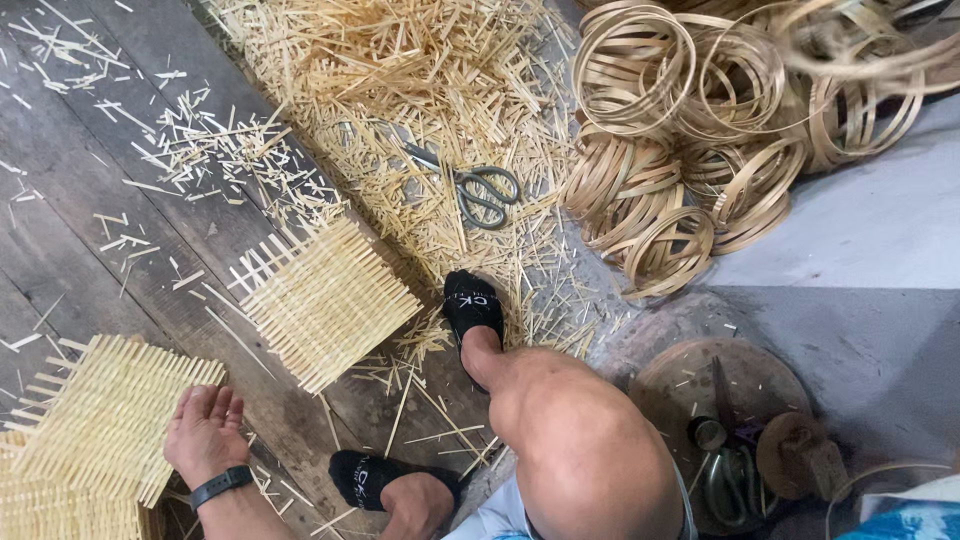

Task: The person sits on the floor and repeatedly assembles small round bamboo trays by placing a circular bamboo frame over a square woven mat, then uses shears to trim the excess mat around the frame. Finished trays are set aside.

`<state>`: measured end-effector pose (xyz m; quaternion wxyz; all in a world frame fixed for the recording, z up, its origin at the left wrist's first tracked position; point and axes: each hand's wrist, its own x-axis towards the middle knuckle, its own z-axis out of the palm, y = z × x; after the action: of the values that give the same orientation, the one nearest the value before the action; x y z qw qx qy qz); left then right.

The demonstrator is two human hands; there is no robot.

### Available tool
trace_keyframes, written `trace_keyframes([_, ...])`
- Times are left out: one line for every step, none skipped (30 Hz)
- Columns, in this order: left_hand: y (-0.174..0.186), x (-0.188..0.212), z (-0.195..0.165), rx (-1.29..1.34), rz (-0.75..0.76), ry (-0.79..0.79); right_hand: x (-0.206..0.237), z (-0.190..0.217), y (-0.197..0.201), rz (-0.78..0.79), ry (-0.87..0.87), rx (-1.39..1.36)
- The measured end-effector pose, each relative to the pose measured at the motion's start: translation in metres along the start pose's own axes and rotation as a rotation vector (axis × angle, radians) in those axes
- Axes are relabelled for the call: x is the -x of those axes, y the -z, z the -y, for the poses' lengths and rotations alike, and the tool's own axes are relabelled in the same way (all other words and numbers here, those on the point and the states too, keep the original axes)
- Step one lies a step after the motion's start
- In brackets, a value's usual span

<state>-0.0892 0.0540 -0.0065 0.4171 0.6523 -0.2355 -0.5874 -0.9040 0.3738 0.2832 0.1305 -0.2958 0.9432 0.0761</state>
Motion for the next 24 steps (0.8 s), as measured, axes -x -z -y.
trace_keyframes([0.0, 0.0, 0.0, -0.002, -0.003, -0.001, 0.004, 0.008, 0.006, -0.01, 0.009, 0.002])
trace_keyframes([-0.001, 0.0, 0.001, -0.002, -0.005, -0.002, 0.007, 0.016, 0.012, -0.023, 0.021, -0.001])
trace_keyframes([-0.002, 0.0, 0.002, 0.007, 0.006, -0.001, 0.011, 0.024, 0.018, -0.039, 0.037, -0.003])
trace_keyframes([-0.003, 0.001, 0.004, 0.013, 0.016, -0.001, 0.015, 0.033, 0.022, -0.052, 0.054, -0.005])
trace_keyframes([-0.004, 0.0, 0.005, 0.018, 0.024, 0.0, 0.02, 0.042, 0.024, -0.064, 0.076, -0.006])
trace_keyframes([-0.006, 0.001, 0.005, 0.017, 0.029, 0.006, 0.024, 0.053, 0.026, -0.077, 0.104, -0.007])
trace_keyframes([-0.008, 0.0, 0.006, 0.02, 0.033, 0.009, 0.028, 0.065, 0.027, -0.091, 0.136, -0.012])
trace_keyframes([-0.01, 0.0, 0.007, 0.026, 0.037, 0.012, 0.034, 0.077, 0.03, -0.103, 0.17, -0.013])
trace_keyframes([-0.011, -0.001, 0.007, 0.023, 0.045, 0.011, 0.042, 0.088, 0.033, -0.102, 0.215, -0.024])
trace_keyframes([-0.012, -0.001, 0.006, 0.018, 0.052, 0.01, 0.052, 0.1, 0.037, -0.092, 0.26, -0.03])
trace_keyframes([-0.013, -0.001, 0.005, 0.011, 0.058, 0.011, 0.065, 0.113, 0.043, -0.071, 0.308, -0.036])
trace_keyframes([-0.013, -0.001, 0.004, 0.01, 0.047, 0.009, 0.077, 0.126, 0.051, -0.012, 0.359, -0.047])
trace_keyframes([-0.013, 0.0, 0.003, 0.015, 0.034, 0.006, 0.088, 0.141, 0.062, 0.052, 0.408, -0.051])
trace_keyframes([-0.013, 0.001, 0.003, 0.019, 0.021, 0.002, 0.097, 0.158, 0.072, 0.138, 0.455, -0.059])
trace_keyframes([-0.011, 0.002, 0.002, 0.024, 0.023, 0.001, 0.105, 0.187, 0.058, 0.296, 0.496, -0.072])
trace_keyframes([-0.01, 0.004, 0.001, 0.028, 0.023, 0.0, 0.11, 0.22, 0.042, 0.5, 0.527, -0.088])
trace_keyframes([-0.007, 0.005, 0.001, 0.033, 0.018, -0.001, 0.113, 0.252, 0.024, 0.711, 0.545, -0.083])
trace_keyframes([-0.004, 0.006, 0.0, 0.028, -0.001, -0.002, 0.11, 0.279, 0.008, 0.894, 0.538, -0.086])
trace_keyframes([-0.001, 0.006, 0.0, 0.025, -0.02, -0.003, 0.101, 0.299, -0.002, 1.038, 0.523, -0.087])
trace_keyframes([0.002, 0.006, -0.001, 0.02, -0.036, -0.005, 0.087, 0.317, -0.012, 1.182, 0.507, -0.09])
trace_keyframes([0.005, 0.004, -0.003, 0.031, -0.042, -0.013, 0.057, 0.332, -0.013, 1.115, 0.559, -0.052])
trace_keyframes([0.009, 0.003, -0.003, 0.042, -0.051, -0.017, 0.019, 0.343, -0.006, 0.961, 0.59, -0.016])
trace_keyframes([0.012, 0.002, -0.003, 0.051, -0.062, -0.02, -0.026, 0.35, 0.014, 0.731, 0.59, 0.006])
trace_keyframes([0.016, 0.001, -0.002, 0.036, -0.091, -0.012, -0.053, 0.351, 0.011, 0.591, 0.568, -0.012])
